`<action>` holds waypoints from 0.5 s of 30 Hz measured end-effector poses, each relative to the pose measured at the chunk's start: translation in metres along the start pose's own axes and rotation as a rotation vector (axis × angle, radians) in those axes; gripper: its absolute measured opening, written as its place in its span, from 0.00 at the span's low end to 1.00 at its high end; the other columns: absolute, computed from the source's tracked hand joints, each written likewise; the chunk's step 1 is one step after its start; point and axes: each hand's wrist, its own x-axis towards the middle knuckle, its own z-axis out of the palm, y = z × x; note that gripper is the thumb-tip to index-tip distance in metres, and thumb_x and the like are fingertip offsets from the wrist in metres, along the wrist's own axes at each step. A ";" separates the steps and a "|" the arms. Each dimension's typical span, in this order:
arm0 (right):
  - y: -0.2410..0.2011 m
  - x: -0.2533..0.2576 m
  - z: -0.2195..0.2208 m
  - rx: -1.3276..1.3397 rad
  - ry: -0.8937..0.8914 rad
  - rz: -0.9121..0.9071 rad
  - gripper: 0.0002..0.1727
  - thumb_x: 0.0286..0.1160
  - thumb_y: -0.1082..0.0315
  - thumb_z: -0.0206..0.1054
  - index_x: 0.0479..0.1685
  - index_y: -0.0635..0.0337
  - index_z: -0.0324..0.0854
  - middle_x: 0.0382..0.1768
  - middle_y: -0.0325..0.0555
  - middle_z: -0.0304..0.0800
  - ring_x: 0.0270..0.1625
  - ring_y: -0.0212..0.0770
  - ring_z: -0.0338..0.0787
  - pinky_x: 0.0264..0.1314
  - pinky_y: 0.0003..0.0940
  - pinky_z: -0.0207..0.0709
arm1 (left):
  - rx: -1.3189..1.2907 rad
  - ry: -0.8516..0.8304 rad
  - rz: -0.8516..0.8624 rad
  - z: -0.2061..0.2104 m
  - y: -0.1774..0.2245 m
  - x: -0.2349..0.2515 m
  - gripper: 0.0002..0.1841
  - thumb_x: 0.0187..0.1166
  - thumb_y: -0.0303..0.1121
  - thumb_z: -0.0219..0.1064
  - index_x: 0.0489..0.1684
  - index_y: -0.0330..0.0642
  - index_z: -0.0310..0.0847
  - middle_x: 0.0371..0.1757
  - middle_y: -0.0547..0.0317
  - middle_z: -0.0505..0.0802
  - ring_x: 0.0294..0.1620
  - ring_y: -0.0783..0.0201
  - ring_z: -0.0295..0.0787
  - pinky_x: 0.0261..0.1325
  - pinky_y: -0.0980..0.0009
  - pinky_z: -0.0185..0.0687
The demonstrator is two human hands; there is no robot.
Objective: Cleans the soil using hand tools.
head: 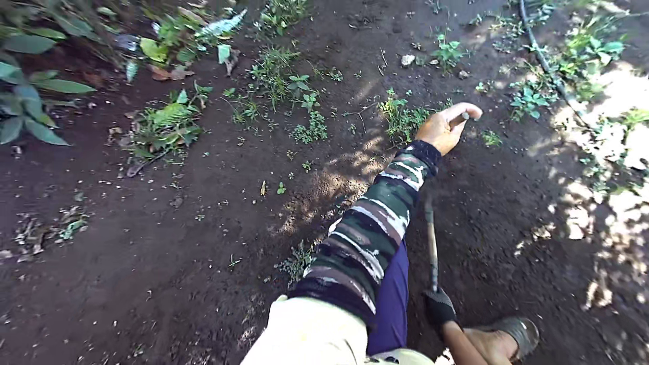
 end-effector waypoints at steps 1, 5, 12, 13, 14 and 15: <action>-0.007 -0.011 0.006 0.041 0.012 -0.007 0.26 0.84 0.55 0.67 0.72 0.67 0.77 0.53 0.67 0.89 0.51 0.61 0.90 0.56 0.62 0.82 | 0.014 0.014 -0.049 0.000 0.002 -0.006 0.16 0.86 0.21 0.56 0.62 0.36 0.88 0.54 0.46 0.95 0.51 0.55 0.91 0.60 0.53 0.84; -0.059 -0.106 -0.045 -0.236 -0.287 -0.085 0.32 0.92 0.58 0.57 0.86 0.70 0.62 0.80 0.68 0.72 0.81 0.61 0.74 0.85 0.55 0.63 | 0.063 -0.031 -0.216 -0.007 0.018 -0.031 0.15 0.89 0.26 0.55 0.65 0.34 0.85 0.48 0.41 0.93 0.47 0.52 0.90 0.58 0.53 0.83; -0.028 -0.058 -0.039 -0.274 -0.045 -0.216 0.30 0.84 0.60 0.64 0.82 0.65 0.72 0.73 0.66 0.82 0.77 0.63 0.81 0.82 0.64 0.67 | 0.375 -0.272 -0.290 -0.103 0.015 -0.134 0.16 0.88 0.32 0.60 0.63 0.30 0.86 0.66 0.35 0.89 0.72 0.45 0.83 0.79 0.51 0.72; -0.018 -0.045 -0.034 -0.174 0.015 -0.196 0.29 0.80 0.59 0.67 0.78 0.64 0.76 0.69 0.65 0.86 0.72 0.63 0.85 0.77 0.65 0.72 | 0.358 -0.255 -0.346 -0.120 0.014 -0.152 0.17 0.89 0.33 0.60 0.63 0.30 0.86 0.65 0.36 0.89 0.69 0.46 0.85 0.76 0.50 0.75; -0.009 -0.037 -0.032 -0.081 0.046 -0.176 0.27 0.79 0.59 0.70 0.74 0.65 0.78 0.62 0.66 0.89 0.64 0.63 0.88 0.69 0.66 0.75 | 0.320 -0.218 -0.408 -0.136 0.012 -0.171 0.17 0.90 0.35 0.58 0.63 0.31 0.85 0.61 0.37 0.90 0.62 0.48 0.88 0.68 0.50 0.80; -0.002 -0.035 -0.035 -0.036 0.027 -0.149 0.27 0.82 0.57 0.69 0.73 0.65 0.77 0.57 0.66 0.88 0.56 0.62 0.89 0.61 0.65 0.79 | 0.268 -0.168 -0.475 -0.148 0.010 -0.191 0.19 0.92 0.37 0.55 0.63 0.32 0.85 0.58 0.39 0.91 0.56 0.49 0.90 0.62 0.50 0.83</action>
